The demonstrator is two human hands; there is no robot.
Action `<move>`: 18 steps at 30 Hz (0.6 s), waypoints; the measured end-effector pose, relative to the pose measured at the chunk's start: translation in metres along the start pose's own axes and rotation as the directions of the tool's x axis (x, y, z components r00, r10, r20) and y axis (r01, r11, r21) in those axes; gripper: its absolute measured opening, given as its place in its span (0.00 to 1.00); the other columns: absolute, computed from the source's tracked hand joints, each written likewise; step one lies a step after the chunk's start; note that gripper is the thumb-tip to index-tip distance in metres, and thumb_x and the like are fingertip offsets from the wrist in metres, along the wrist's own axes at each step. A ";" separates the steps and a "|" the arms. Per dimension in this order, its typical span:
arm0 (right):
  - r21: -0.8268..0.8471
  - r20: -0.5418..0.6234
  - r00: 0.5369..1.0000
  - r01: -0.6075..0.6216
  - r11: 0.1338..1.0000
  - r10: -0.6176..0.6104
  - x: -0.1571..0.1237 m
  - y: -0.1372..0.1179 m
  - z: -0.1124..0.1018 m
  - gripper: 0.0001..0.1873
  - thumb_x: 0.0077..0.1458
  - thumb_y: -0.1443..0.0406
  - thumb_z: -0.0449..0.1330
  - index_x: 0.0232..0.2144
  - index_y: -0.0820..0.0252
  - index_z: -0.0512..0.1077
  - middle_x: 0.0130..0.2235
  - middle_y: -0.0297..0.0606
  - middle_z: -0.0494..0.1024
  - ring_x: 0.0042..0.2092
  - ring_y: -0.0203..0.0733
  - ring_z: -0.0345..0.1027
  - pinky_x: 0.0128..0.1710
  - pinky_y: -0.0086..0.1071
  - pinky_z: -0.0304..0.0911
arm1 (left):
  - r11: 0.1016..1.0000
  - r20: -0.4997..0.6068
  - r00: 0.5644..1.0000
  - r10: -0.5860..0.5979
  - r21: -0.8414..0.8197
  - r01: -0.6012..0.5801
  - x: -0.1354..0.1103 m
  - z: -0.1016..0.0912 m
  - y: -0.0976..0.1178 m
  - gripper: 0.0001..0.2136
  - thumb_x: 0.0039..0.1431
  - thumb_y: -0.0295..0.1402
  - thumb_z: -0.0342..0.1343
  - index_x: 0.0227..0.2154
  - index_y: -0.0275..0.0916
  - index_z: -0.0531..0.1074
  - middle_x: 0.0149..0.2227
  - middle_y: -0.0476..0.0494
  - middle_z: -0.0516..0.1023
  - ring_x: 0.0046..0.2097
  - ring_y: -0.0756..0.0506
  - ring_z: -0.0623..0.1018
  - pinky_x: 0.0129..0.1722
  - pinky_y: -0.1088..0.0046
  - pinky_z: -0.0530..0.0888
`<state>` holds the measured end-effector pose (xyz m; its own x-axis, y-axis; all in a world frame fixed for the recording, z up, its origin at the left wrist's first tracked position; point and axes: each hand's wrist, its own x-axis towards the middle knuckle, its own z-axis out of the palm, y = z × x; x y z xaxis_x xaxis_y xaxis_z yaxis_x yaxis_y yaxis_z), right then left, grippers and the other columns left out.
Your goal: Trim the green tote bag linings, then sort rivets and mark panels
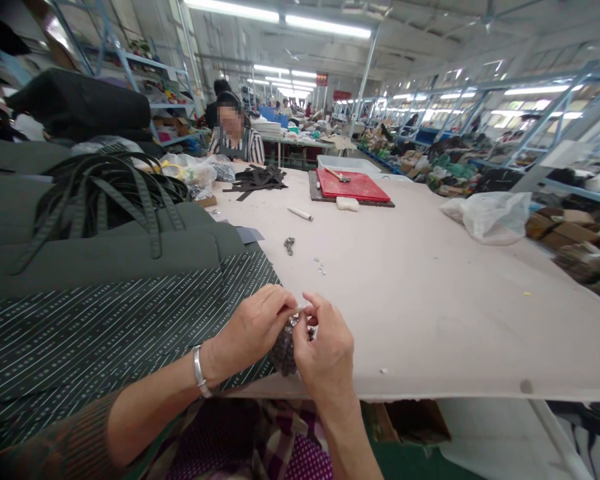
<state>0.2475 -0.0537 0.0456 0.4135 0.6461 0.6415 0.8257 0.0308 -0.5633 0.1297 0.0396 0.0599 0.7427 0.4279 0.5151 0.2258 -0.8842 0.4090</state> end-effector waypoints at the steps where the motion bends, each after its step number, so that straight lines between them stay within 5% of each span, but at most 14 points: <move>1: -0.013 -0.028 1.000 0.008 1.000 -0.008 -0.001 0.001 0.002 0.16 0.56 0.70 0.57 0.47 0.60 0.70 0.34 0.37 0.79 0.31 0.37 0.71 0.34 0.31 0.71 | 1.000 0.004 1.000 0.001 -0.015 0.000 0.000 -0.001 0.000 0.06 0.67 0.27 0.47 0.34 0.37 0.67 0.35 0.45 0.73 0.39 0.45 0.71 0.39 0.69 0.69; 13: -0.061 -0.170 0.983 0.061 0.996 -0.070 -0.003 0.005 0.009 0.10 0.56 0.70 0.60 0.42 0.59 0.71 0.30 0.32 0.77 0.29 0.35 0.69 0.32 0.29 0.69 | 0.998 0.017 0.998 -0.055 -0.016 0.055 0.003 -0.011 0.003 0.03 0.64 0.28 0.52 0.34 0.37 0.68 0.33 0.46 0.75 0.36 0.47 0.73 0.37 0.70 0.70; 18: -0.055 -0.150 0.984 0.088 0.995 -0.095 -0.002 0.007 0.007 0.10 0.57 0.71 0.59 0.43 0.60 0.71 0.32 0.34 0.77 0.30 0.34 0.69 0.32 0.28 0.69 | 0.982 0.154 0.986 0.062 0.165 -0.087 0.007 -0.020 0.000 0.09 0.66 0.27 0.46 0.34 0.34 0.71 0.34 0.42 0.77 0.39 0.45 0.75 0.40 0.68 0.71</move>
<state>0.2502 -0.0490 0.0365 0.3860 0.5185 0.7630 0.8786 0.0456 -0.4755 0.1220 0.0459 0.0786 0.8434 0.3386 0.4171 0.2613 -0.9369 0.2323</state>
